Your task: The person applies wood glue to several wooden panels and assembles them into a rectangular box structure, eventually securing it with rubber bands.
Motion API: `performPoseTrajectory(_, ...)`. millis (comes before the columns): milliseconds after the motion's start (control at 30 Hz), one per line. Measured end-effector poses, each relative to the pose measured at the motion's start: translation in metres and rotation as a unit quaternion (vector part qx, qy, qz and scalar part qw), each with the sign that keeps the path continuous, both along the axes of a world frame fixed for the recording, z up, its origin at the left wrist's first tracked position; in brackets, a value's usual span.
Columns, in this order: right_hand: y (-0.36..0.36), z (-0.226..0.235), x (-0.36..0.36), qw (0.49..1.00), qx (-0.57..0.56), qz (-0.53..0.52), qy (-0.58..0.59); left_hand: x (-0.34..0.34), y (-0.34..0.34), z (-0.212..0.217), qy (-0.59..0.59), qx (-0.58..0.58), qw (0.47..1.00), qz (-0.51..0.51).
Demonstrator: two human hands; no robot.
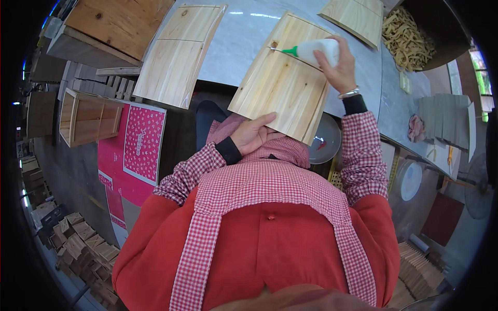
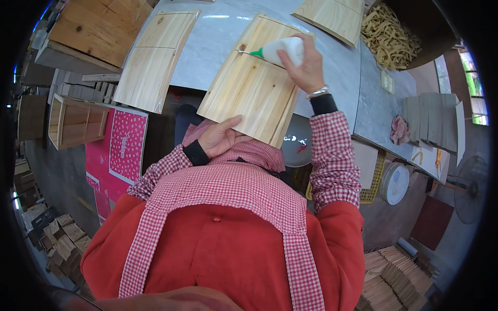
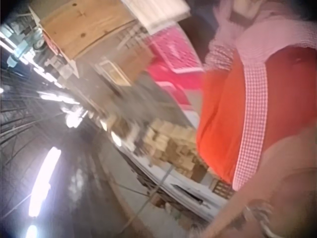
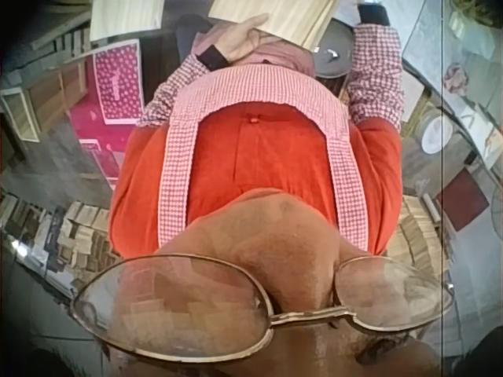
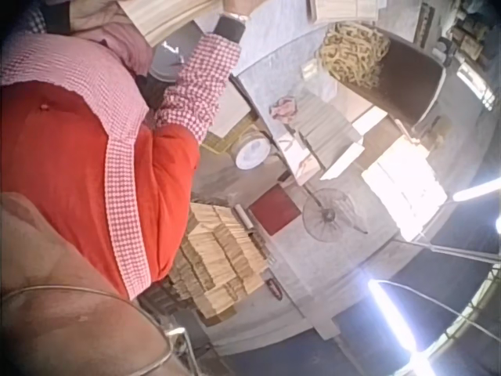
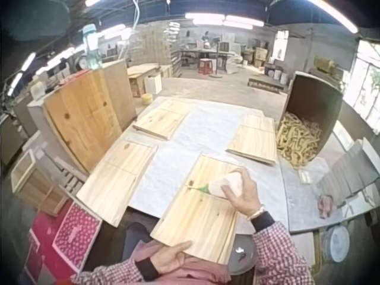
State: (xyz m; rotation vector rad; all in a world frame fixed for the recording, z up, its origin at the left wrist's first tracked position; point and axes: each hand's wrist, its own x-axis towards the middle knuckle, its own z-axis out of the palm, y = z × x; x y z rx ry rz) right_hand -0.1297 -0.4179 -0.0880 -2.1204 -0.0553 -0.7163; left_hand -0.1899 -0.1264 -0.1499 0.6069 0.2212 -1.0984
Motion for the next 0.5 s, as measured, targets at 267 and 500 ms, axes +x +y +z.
performPoseTrajectory(267, -0.046, 0.015, -0.076, 0.99, 0.121, -0.054, 0.05, -0.003, -0.005, 0.001, 0.02, -0.027, 0.999, 0.017)
performPoseTrajectory(500, -0.003, -0.007, -0.027, 0.994, 0.103, -0.032, 0.012, -0.005, -0.005, 0.0, -0.003, -0.021, 1.0, 0.009)
